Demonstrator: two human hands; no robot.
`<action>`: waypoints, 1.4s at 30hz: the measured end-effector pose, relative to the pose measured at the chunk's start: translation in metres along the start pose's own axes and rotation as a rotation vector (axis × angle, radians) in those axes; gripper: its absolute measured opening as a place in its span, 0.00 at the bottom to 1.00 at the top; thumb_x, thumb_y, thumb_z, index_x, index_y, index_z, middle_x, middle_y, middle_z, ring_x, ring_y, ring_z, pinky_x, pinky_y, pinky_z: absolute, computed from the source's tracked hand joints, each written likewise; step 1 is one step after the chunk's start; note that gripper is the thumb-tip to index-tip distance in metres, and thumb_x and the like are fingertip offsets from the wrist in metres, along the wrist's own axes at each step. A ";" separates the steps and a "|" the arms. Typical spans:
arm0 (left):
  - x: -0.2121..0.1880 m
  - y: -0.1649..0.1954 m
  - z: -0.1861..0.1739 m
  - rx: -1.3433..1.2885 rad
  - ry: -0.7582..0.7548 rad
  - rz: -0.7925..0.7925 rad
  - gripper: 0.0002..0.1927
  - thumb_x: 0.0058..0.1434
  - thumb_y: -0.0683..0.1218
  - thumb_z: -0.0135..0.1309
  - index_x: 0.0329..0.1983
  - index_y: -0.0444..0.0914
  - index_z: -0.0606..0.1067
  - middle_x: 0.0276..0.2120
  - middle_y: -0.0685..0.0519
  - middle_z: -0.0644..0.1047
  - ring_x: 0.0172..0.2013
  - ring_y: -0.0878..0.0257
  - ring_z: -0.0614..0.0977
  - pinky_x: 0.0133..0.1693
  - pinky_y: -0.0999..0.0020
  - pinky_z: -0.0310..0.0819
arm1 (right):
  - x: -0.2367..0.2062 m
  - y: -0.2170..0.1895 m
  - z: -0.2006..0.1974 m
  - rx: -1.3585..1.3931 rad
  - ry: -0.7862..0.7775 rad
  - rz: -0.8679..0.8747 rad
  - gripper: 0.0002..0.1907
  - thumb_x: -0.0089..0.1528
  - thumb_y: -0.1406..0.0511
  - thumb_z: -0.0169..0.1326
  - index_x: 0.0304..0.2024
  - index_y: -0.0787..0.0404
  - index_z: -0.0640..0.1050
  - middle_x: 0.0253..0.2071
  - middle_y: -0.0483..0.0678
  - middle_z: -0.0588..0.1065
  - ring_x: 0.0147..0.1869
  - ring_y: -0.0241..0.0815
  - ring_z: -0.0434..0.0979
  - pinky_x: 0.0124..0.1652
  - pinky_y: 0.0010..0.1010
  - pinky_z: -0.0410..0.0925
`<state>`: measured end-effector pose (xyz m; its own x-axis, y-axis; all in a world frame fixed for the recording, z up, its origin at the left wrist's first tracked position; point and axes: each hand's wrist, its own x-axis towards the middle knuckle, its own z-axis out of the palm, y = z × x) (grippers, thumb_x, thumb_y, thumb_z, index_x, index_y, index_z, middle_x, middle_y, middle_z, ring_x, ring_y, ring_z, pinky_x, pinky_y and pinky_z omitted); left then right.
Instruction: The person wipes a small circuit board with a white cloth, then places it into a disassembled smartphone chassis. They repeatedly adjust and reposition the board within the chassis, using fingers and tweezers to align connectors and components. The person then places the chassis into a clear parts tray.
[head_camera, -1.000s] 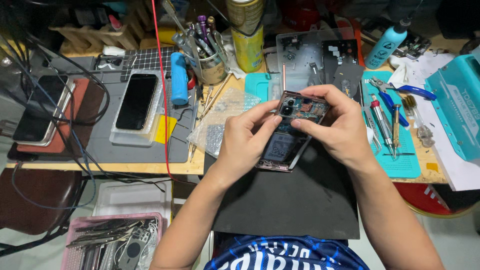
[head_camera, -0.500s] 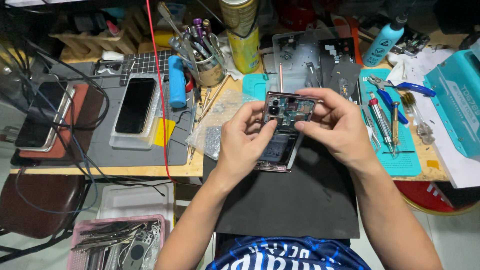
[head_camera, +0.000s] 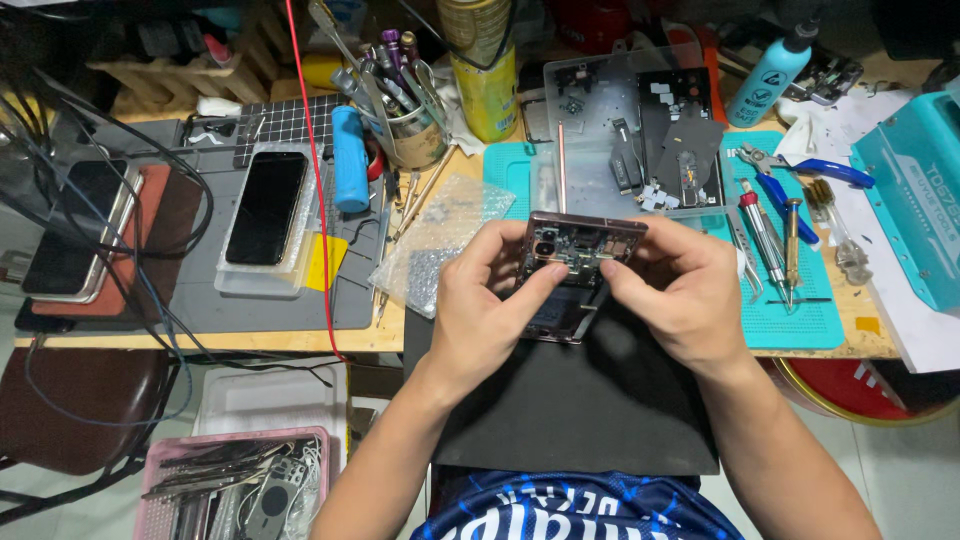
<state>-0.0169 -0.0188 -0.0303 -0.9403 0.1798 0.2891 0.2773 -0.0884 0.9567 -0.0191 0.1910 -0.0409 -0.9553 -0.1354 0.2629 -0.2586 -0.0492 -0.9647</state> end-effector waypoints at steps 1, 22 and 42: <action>-0.001 0.001 0.000 0.011 -0.001 0.003 0.13 0.64 0.35 0.61 0.51 0.31 0.73 0.41 0.54 0.81 0.43 0.72 0.81 0.46 0.76 0.78 | -0.001 -0.001 0.001 0.008 -0.002 -0.008 0.15 0.63 0.75 0.57 0.52 0.72 0.78 0.46 0.47 0.81 0.49 0.31 0.79 0.49 0.22 0.71; -0.005 0.011 0.002 0.108 0.026 0.036 0.11 0.64 0.36 0.61 0.48 0.31 0.74 0.39 0.53 0.83 0.41 0.71 0.83 0.45 0.76 0.79 | -0.005 -0.008 -0.002 -0.036 -0.008 -0.008 0.17 0.62 0.76 0.59 0.54 0.72 0.78 0.48 0.48 0.80 0.50 0.33 0.79 0.50 0.23 0.73; -0.001 -0.002 0.004 -0.147 -0.004 -0.096 0.10 0.65 0.36 0.59 0.48 0.30 0.73 0.40 0.53 0.81 0.41 0.74 0.80 0.43 0.78 0.78 | 0.002 -0.007 -0.004 0.009 -0.029 0.053 0.14 0.63 0.74 0.60 0.51 0.72 0.79 0.44 0.46 0.80 0.46 0.29 0.77 0.44 0.21 0.70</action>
<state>-0.0153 -0.0153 -0.0321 -0.9601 0.1982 0.1972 0.1541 -0.2134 0.9647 -0.0196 0.1951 -0.0335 -0.9630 -0.1668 0.2119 -0.2063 -0.0502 -0.9772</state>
